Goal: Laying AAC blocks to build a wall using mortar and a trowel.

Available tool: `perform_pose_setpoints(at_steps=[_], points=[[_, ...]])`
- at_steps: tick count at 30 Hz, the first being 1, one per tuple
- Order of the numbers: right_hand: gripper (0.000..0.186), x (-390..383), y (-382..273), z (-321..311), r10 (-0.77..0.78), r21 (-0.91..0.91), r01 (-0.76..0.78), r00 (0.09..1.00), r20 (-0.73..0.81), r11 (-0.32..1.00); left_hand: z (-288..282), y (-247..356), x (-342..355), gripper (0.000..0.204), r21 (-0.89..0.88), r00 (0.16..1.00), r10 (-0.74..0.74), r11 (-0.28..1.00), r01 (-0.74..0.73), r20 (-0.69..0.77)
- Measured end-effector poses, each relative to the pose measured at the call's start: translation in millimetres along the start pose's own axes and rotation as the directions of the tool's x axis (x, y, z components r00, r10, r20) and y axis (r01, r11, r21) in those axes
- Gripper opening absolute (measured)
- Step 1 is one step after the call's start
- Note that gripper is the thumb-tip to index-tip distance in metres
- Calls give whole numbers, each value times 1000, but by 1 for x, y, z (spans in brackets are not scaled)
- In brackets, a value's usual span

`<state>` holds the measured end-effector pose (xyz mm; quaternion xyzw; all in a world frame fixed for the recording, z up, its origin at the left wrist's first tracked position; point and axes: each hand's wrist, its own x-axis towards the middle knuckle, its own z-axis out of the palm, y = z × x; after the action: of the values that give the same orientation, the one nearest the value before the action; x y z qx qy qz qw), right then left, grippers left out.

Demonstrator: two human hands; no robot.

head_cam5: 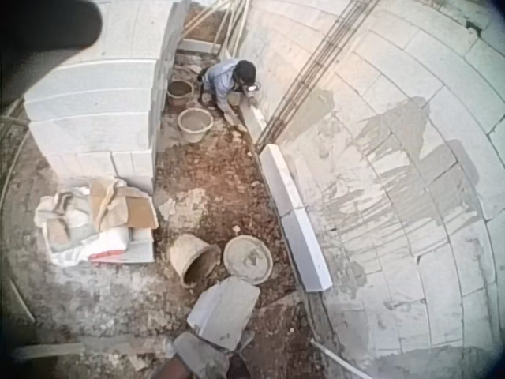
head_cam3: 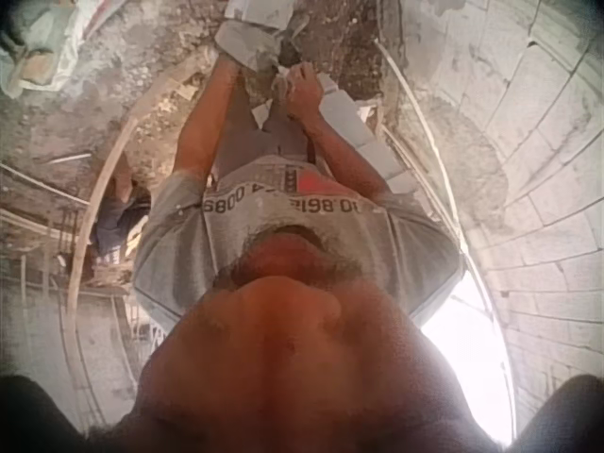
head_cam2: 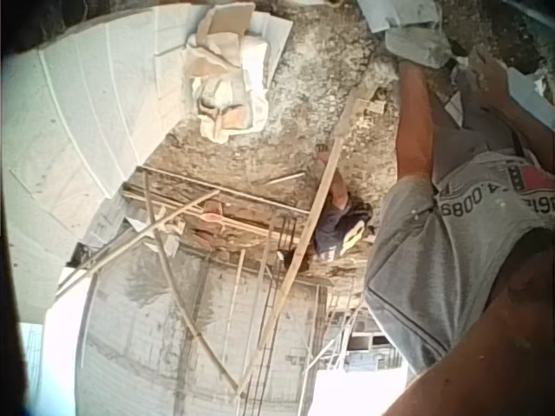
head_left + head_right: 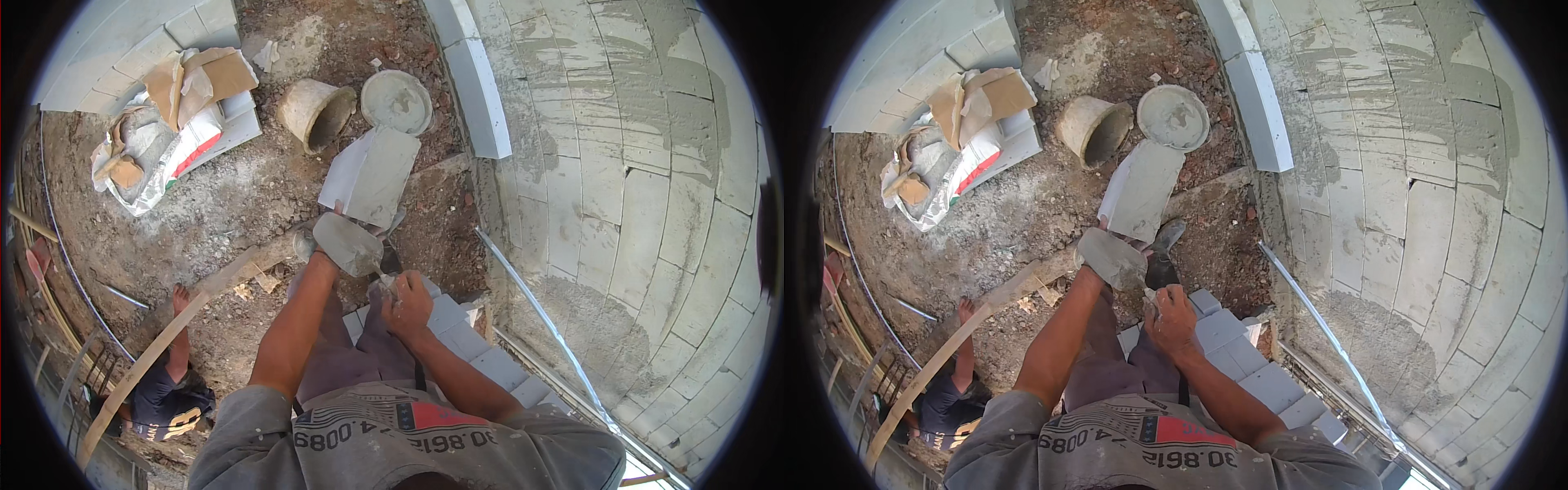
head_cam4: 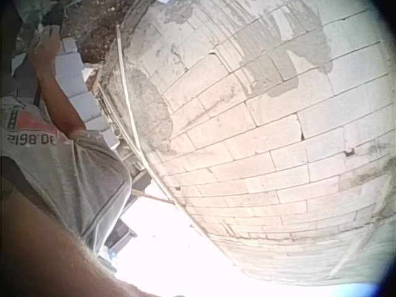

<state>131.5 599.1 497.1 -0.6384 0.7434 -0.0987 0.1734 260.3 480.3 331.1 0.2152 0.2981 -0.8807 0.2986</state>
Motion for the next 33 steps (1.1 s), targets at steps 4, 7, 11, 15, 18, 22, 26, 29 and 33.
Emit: perform_pose_setpoints(at_steps=[4, 7, 11, 15, 18, 22, 26, 29, 33], points=[[36, 1, 5, -20, -54, 23, 54, 999, 10, 998, -3, 6, -6, 82, 111, 991, 65, 992, -52, -117], [34, 35, 16, -38, -166, -57, 162, 983, -84, 985, -26, 9, 3, 95, 199, 991, 86, 974, -106, 107], [35, 106, 59, -59, -292, -188, 285, 956, -8, 940, -15, -3, 2, 103, 197, 991, 105, 973, -119, 84], [37, 175, 89, -67, -314, -231, 313, 949, 34, 921, -17, -4, 0, 108, 100, 999, 40, 994, -40, 3], [35, 216, 100, -72, -274, -169, 280, 960, 55, 945, -21, -9, -5, 109, 109, 998, 55, 993, -54, -8], [21, 275, 157, -73, -361, 197, 314, 886, 291, 929, -12, -21, -7, 101, 92, 998, 54, 994, -50, -39], [18, 305, 187, -53, -61, 375, -267, 739, 671, 888, -15, -38, -13, 96, 138, 979, 101, 987, -77, -176], [29, 316, 227, 2, -168, 379, -167, 688, 706, 910, -33, -50, -18, 84, 74, 971, 150, 988, -138, -187], [36, 272, 318, 82, -270, 534, -205, 685, 677, 820, -36, -63, -15, 79, 52, 945, 213, 977, -207, -247]])
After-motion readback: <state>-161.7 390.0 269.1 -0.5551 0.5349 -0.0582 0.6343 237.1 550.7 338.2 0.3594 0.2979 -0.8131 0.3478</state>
